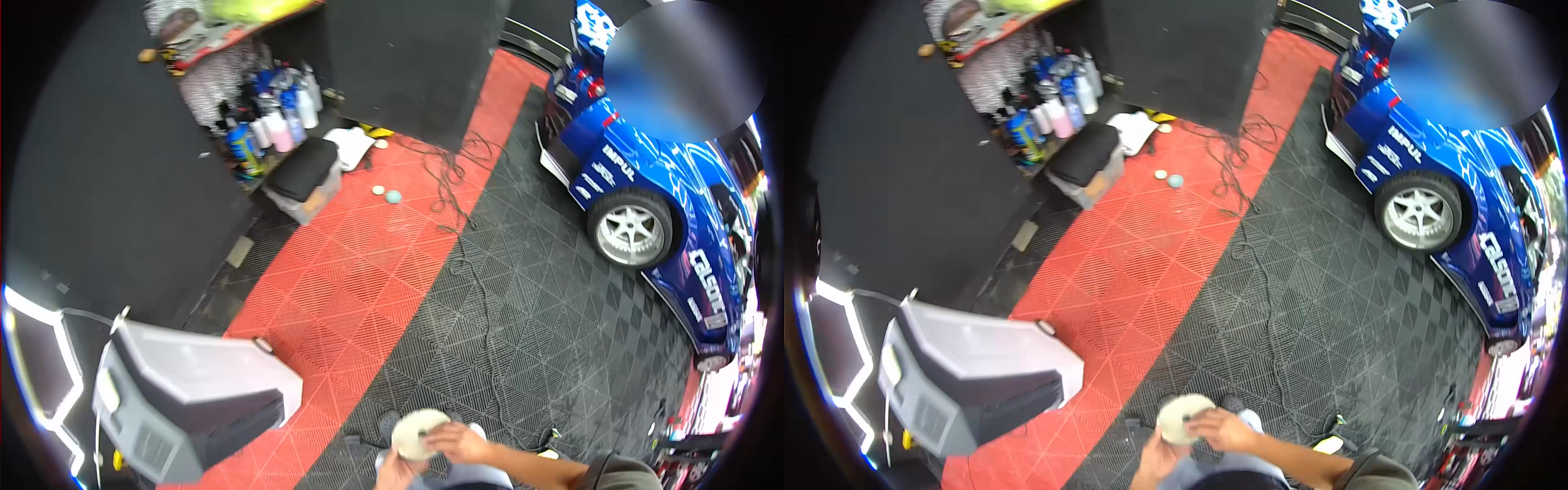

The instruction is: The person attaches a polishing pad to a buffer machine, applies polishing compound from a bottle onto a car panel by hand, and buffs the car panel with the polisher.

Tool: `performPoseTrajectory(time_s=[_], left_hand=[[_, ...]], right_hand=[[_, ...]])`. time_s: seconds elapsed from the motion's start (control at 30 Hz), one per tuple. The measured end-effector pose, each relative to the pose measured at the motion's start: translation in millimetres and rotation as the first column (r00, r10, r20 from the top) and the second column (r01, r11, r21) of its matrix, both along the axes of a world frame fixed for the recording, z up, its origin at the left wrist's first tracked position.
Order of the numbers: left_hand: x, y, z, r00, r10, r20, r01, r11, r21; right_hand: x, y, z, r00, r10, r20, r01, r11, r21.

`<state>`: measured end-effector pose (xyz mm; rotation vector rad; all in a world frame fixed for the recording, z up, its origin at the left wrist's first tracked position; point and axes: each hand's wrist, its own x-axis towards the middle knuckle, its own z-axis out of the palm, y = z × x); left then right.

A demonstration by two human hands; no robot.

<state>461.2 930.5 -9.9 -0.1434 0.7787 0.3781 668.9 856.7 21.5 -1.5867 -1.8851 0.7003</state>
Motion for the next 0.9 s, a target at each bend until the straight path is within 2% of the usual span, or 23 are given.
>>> performPoseTrajectory(time_s=[0.07,0.1,0.13,0.17,0.2,0.27,0.33,0.37,0.4,0.47,0.5,0.53,0.6,0.63,0.73,0.8,0.87,0.9], left_hand=[[-16.4,15.9,15.6,0.982,-0.121,-0.146,0.166,0.92,0.356],[-10.2,24.1,40.8,0.993,-0.031,-0.116,0.08,0.894,0.442],[-2.4,35.8,82.1,0.992,-0.016,-0.127,0.077,0.866,0.494],[8.4,39.9,116.1,0.976,0.058,-0.209,0.064,0.844,0.532],[15.4,42.0,147.7,0.963,0.099,-0.249,0.085,0.767,0.636],[11.7,42.3,172.5,0.959,0.214,-0.185,-0.023,0.713,0.701],[9.3,32.0,198.6,0.915,0.361,-0.182,-0.1,0.64,0.762],[7.8,19.2,208.3,0.889,0.425,-0.17,-0.126,0.584,0.802],[6.5,5.1,218.4,0.845,0.506,-0.172,-0.176,0.567,0.805],[4.8,-29.6,238.5,0.804,0.589,-0.078,-0.253,0.459,0.852],[5.7,-49.3,244.2,0.799,0.594,-0.092,-0.249,0.467,0.849],[10.5,-64.2,249.6,0.757,0.646,-0.104,-0.28,0.464,0.841],[30.3,-107.5,261.4,0.727,0.679,-0.1,-0.314,0.459,0.831],[35.1,-128.5,260.3,0.726,0.683,-0.08,-0.364,0.48,0.798],[49.1,-185.5,281.5,0.609,0.786,-0.106,-0.383,0.409,0.828],[51.1,-210.4,291.2,0.451,0.883,-0.131,-0.355,0.312,0.881],[50.7,-257.4,300.8,0.223,0.943,-0.248,-0.328,0.312,0.892],[50.1,-280.5,293.0,0.111,0.966,-0.234,-0.342,0.258,0.903]], right_hand=[[7.3,15.6,58.7,0.991,0.122,0.057,-0.127,0.985,0.115],[12.5,24.5,88.0,0.973,0.184,0.137,-0.202,0.97,0.135],[18.8,35.8,110.0,0.944,0.249,0.215,-0.285,0.946,0.155],[22.0,46.2,121.6,0.923,0.292,0.249,-0.348,0.911,0.22],[20.3,53.3,130.7,0.903,0.334,0.27,-0.406,0.87,0.281],[15.1,71.5,167.7,0.886,0.35,0.303,-0.438,0.846,0.305],[17.6,89.0,207.6,0.914,0.387,0.12,-0.401,0.82,0.408],[16.7,89.4,213.3,0.932,0.36,-0.032,-0.315,0.854,0.413],[16.2,90.0,220.5,0.928,0.327,-0.177,-0.239,0.889,0.389],[11.3,88.8,233.4,0.873,0.269,-0.406,-0.202,0.959,0.201],[9.0,85.1,235.9,0.713,0.215,-0.667,-0.28,0.96,0.01],[5.9,82.1,237.1,0.534,0.056,-0.844,-0.391,0.901,-0.187],[14.1,72.1,232.8,0.546,0.147,-0.825,-0.548,0.807,-0.219],[12.6,59.2,243.7,0.514,0.128,-0.848,-0.577,0.784,-0.231],[13.1,27.6,239.4,0.476,0.141,-0.868,-0.678,0.687,-0.261],[1.6,15.1,238.0,0.438,0.195,-0.878,-0.747,0.623,-0.235],[-16.6,-12.9,250.0,0.395,0.174,-0.902,-0.782,0.579,-0.231],[-27.4,-22.2,251.0,0.362,0.237,-0.902,-0.836,0.51,-0.201]])
